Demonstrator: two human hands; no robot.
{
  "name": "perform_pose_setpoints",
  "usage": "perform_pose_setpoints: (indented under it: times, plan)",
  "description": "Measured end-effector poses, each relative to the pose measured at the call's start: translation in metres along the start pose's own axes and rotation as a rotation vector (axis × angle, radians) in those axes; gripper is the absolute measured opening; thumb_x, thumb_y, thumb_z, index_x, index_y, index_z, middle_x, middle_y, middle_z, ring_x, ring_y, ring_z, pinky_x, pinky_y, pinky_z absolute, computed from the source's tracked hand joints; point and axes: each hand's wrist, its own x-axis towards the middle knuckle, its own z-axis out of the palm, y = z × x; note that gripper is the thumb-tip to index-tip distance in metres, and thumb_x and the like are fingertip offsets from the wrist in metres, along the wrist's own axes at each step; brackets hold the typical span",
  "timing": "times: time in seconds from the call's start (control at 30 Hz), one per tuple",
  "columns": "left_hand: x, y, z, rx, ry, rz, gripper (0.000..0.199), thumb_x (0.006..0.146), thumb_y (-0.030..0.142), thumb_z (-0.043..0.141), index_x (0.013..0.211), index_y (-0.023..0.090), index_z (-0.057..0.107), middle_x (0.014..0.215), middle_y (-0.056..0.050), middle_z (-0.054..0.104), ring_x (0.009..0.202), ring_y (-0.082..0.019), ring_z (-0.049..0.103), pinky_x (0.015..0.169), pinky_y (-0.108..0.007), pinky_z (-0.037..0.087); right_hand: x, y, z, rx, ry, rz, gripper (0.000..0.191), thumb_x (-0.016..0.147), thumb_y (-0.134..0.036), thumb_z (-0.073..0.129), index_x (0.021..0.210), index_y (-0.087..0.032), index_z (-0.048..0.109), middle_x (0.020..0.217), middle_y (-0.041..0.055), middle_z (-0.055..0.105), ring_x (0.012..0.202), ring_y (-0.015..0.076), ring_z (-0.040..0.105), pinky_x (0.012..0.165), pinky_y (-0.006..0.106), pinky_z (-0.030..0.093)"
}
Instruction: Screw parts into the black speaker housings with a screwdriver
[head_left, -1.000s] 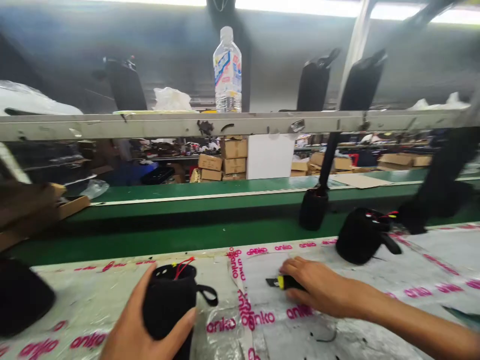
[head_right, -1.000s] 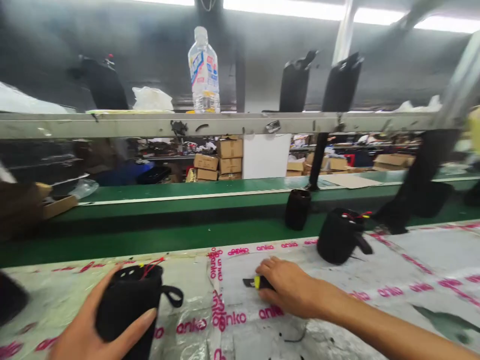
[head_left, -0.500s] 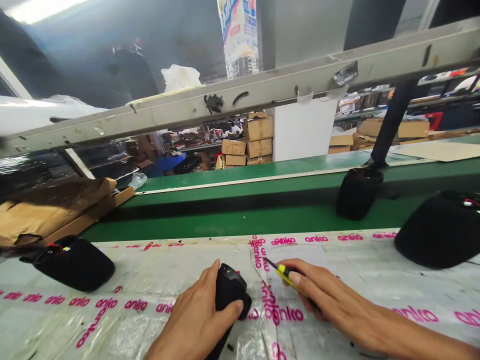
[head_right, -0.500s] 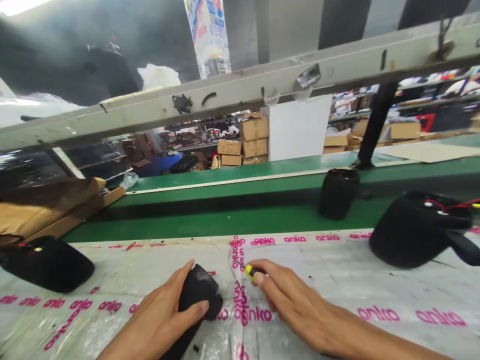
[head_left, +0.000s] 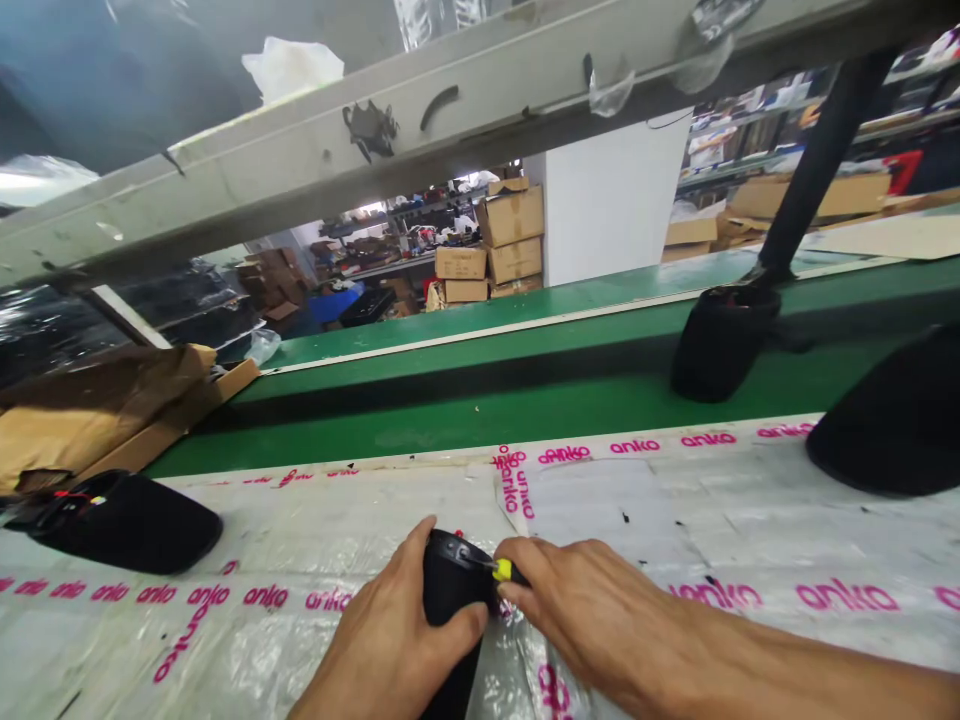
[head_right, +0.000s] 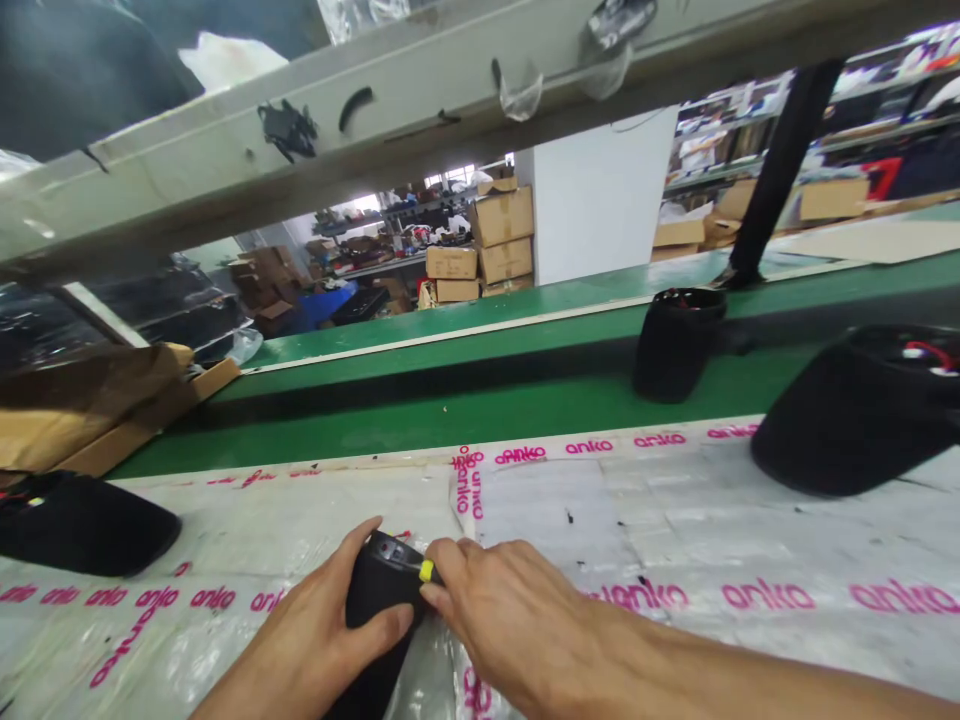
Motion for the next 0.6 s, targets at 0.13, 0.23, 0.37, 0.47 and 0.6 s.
perform_pose_setpoints:
  times: [0.13,0.23,0.37,0.47,0.6]
  plan:
    - [0.006,-0.003,-0.001,0.006,-0.019,-0.034,0.084,0.077,0.045,0.057,0.15,0.013,0.03,0.15,-0.015,0.044,0.138,-0.029,0.044,0.115,-0.044,0.032,0.003,0.001,0.004,-0.044,0.004,0.012,0.011,0.106,-0.031,0.04,0.101,-0.024,0.046,0.08,0.0004,0.062,0.061,0.0221,0.057,0.05,0.033,0.021]
    - [0.006,-0.004,-0.001,0.004,-0.024,-0.03,0.082,0.078,0.046,0.055,0.15,0.013,0.03,0.15,-0.016,0.045,0.137,-0.029,0.044,0.115,-0.045,0.033,0.003,0.001,0.005,-0.082,-0.029,0.016,0.012,0.105,-0.031,0.041,0.099,-0.023,0.046,0.076,0.0008,0.061,0.058,0.0219,0.056,0.049,0.033,0.018]
    - [0.006,-0.005,0.001,0.021,-0.036,-0.041,0.082,0.08,0.046,0.054,0.151,0.014,0.027,0.15,-0.014,0.044,0.137,-0.027,0.044,0.115,-0.044,0.033,0.004,0.001,0.008,-0.062,-0.052,0.004,0.009,0.106,-0.029,0.04,0.102,-0.023,0.046,0.084,0.0025,0.063,0.064,0.0234,0.06,0.05,0.033,0.021]
    - [0.006,-0.007,0.003,0.028,-0.022,-0.036,0.08,0.081,0.047,0.054,0.15,0.016,0.028,0.15,-0.013,0.045,0.136,-0.027,0.045,0.115,-0.045,0.032,0.003,0.003,0.013,-0.058,-0.036,-0.012,0.007,0.106,-0.027,0.041,0.102,-0.023,0.045,0.087,0.0026,0.064,0.066,0.0237,0.062,0.051,0.034,0.022]
    - [0.005,-0.008,0.003,0.021,-0.021,-0.038,0.08,0.081,0.049,0.054,0.15,0.018,0.028,0.15,-0.012,0.046,0.135,-0.027,0.046,0.114,-0.045,0.033,0.002,0.005,0.025,-0.109,0.045,-0.021,0.005,0.103,-0.024,0.046,0.1,-0.023,0.042,0.081,0.0003,0.063,0.06,0.0225,0.061,0.049,0.034,0.02]
